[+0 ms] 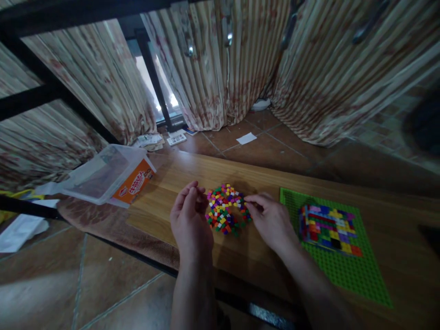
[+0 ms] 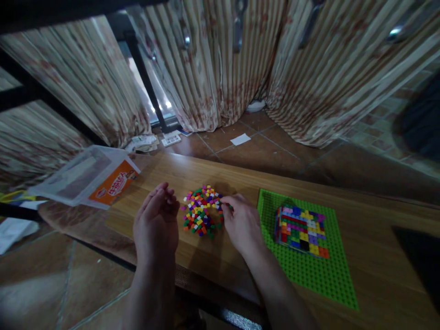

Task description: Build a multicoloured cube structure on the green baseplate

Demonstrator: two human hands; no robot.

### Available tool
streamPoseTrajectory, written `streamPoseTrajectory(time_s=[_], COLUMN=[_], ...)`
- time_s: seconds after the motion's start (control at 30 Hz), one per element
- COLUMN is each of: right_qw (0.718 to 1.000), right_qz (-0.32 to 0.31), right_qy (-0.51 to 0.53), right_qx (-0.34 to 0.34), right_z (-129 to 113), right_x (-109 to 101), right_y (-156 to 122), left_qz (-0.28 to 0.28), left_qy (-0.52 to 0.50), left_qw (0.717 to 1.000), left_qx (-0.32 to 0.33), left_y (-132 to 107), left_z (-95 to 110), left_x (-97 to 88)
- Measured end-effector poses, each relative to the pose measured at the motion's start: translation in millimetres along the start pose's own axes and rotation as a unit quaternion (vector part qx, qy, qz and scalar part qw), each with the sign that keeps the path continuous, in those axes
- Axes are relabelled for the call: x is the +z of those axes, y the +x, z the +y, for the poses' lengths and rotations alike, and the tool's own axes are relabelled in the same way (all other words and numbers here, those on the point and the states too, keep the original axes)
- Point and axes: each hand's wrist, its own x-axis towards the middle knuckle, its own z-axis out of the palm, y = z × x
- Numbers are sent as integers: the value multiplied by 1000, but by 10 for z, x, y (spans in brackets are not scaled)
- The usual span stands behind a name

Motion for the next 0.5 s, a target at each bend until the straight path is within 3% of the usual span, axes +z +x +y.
streamPoseTrajectory(time_s=[0.23,0.5], right_qw=[985,979], right_qz=[-92,-122], right_qy=[-148,-160], right_qx=[-23,-11], right_z=[-14,45], right_x=[236,175], right_y=[298,242], left_qz=[-24,-18], left_qy=[-8,-4], left_qw=[998,998], left_qx=[-49,-56], left_y=[-35,8], left_z=[-5,19], left_x=[29,-21])
